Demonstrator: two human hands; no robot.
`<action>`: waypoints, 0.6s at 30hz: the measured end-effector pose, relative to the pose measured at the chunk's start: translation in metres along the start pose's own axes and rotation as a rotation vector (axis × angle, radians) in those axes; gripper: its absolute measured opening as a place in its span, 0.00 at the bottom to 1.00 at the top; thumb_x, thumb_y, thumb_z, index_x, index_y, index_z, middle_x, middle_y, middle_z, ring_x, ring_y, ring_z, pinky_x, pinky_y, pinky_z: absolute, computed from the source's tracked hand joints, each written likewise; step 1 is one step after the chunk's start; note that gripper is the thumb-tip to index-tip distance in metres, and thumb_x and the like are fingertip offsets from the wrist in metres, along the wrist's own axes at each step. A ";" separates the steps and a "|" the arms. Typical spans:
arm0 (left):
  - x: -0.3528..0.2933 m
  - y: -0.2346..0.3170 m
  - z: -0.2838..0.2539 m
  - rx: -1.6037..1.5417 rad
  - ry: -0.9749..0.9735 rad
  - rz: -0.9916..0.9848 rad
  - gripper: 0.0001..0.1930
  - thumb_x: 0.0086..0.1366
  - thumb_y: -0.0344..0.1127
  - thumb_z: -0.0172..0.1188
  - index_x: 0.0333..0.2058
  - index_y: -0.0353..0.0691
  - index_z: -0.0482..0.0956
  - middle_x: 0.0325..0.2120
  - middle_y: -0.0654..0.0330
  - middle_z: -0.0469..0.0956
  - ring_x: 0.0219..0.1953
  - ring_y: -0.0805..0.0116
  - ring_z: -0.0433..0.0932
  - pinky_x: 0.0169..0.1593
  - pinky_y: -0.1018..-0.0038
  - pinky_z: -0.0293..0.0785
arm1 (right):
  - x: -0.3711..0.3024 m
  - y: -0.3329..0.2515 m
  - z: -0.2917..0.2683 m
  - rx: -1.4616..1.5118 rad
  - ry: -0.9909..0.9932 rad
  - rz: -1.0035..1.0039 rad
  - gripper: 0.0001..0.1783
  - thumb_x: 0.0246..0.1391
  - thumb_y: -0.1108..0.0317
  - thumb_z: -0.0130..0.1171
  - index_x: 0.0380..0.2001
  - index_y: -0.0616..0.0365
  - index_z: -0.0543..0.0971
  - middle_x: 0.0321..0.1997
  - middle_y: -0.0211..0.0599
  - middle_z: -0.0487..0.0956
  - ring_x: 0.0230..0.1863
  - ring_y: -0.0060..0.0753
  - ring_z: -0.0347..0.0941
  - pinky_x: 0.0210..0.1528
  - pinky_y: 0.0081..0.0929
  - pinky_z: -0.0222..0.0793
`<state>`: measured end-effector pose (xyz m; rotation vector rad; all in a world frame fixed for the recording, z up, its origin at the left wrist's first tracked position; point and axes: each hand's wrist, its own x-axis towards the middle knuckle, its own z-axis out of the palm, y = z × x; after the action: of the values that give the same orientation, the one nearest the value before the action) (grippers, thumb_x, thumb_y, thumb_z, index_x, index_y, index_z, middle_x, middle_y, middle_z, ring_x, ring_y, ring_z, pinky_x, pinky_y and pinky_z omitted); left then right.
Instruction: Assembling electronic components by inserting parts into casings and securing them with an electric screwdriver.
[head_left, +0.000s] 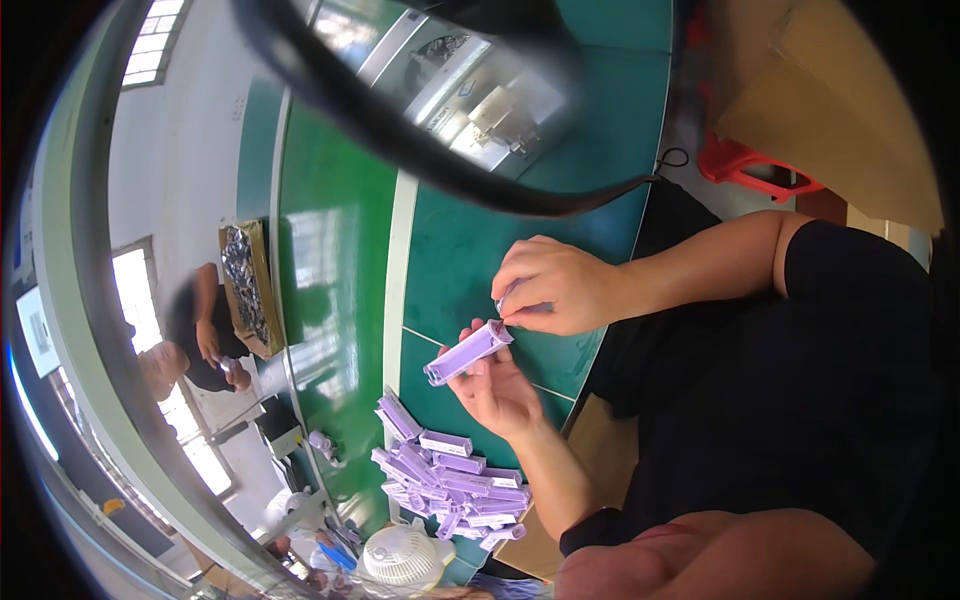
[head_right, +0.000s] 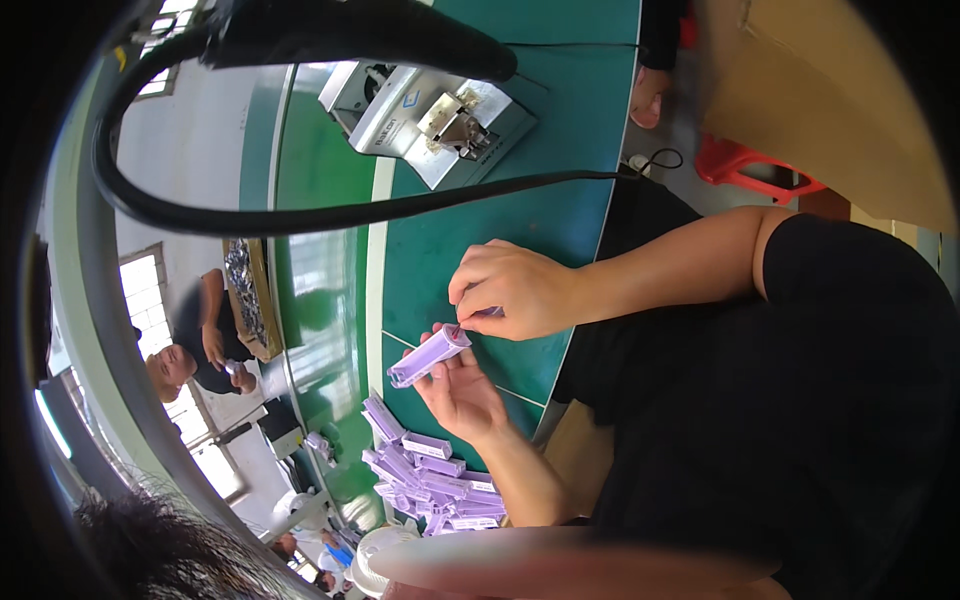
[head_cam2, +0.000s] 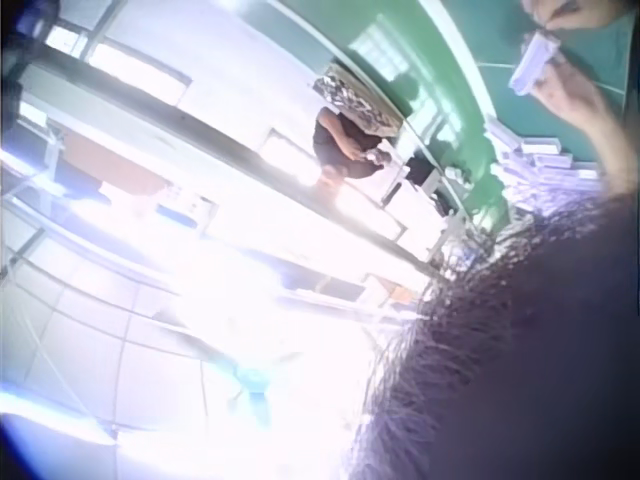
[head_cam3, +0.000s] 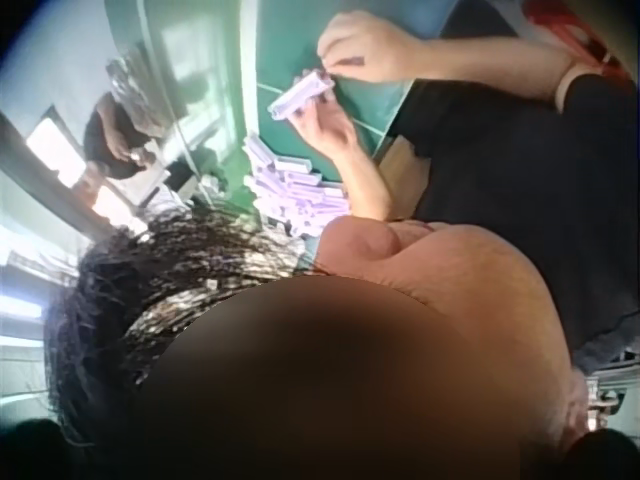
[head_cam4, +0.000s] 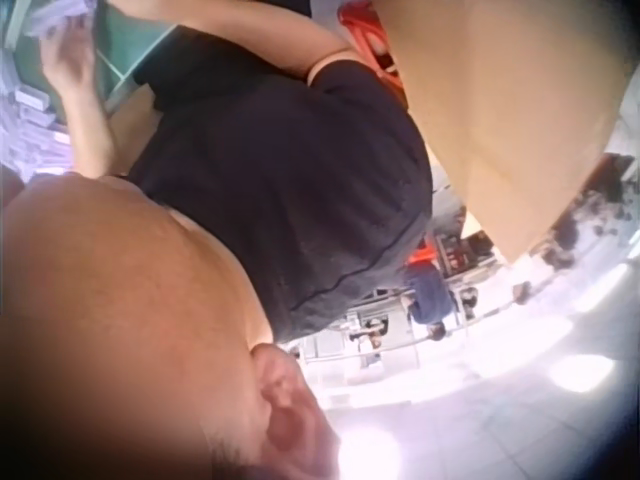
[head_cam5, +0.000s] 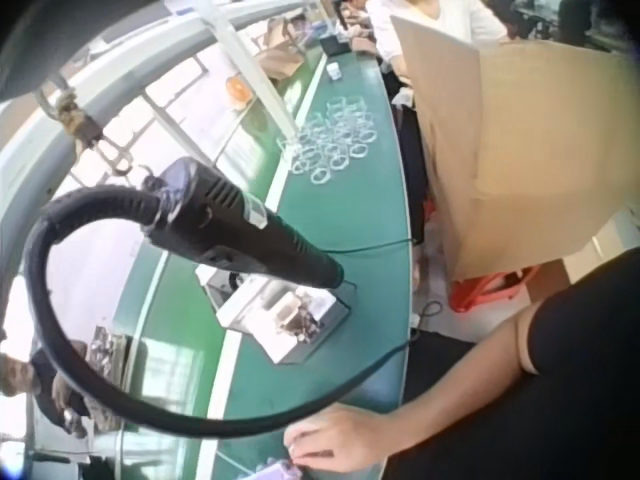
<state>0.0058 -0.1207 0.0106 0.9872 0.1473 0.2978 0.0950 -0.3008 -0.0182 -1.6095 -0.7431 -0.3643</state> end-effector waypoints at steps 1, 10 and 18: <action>-0.002 0.002 0.001 0.041 0.032 0.019 0.28 0.67 0.20 0.59 0.65 0.35 0.64 0.59 0.39 0.74 0.63 0.43 0.73 0.68 0.48 0.71 | -0.001 0.001 0.002 0.017 -0.013 -0.007 0.08 0.48 0.72 0.75 0.32 0.51 0.85 0.43 0.28 0.81 0.45 0.36 0.77 0.48 0.35 0.70; -0.002 0.000 0.025 0.580 -0.085 0.265 0.28 0.67 0.20 0.63 0.63 0.33 0.63 0.56 0.34 0.75 0.58 0.48 0.79 0.63 0.55 0.76 | -0.003 0.004 -0.020 0.097 -0.148 0.142 0.13 0.49 0.66 0.74 0.40 0.52 0.86 0.50 0.33 0.80 0.53 0.40 0.74 0.56 0.39 0.70; 0.013 0.009 0.050 0.805 -0.209 0.164 0.28 0.68 0.21 0.66 0.63 0.28 0.64 0.56 0.38 0.76 0.59 0.51 0.78 0.62 0.60 0.75 | 0.003 0.000 -0.051 0.046 -0.329 0.234 0.37 0.47 0.66 0.76 0.61 0.55 0.74 0.57 0.38 0.78 0.60 0.46 0.72 0.62 0.44 0.68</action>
<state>0.0298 -0.1515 0.0455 1.8265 -0.0135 0.2858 0.1061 -0.3492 -0.0070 -1.7114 -0.7919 0.0891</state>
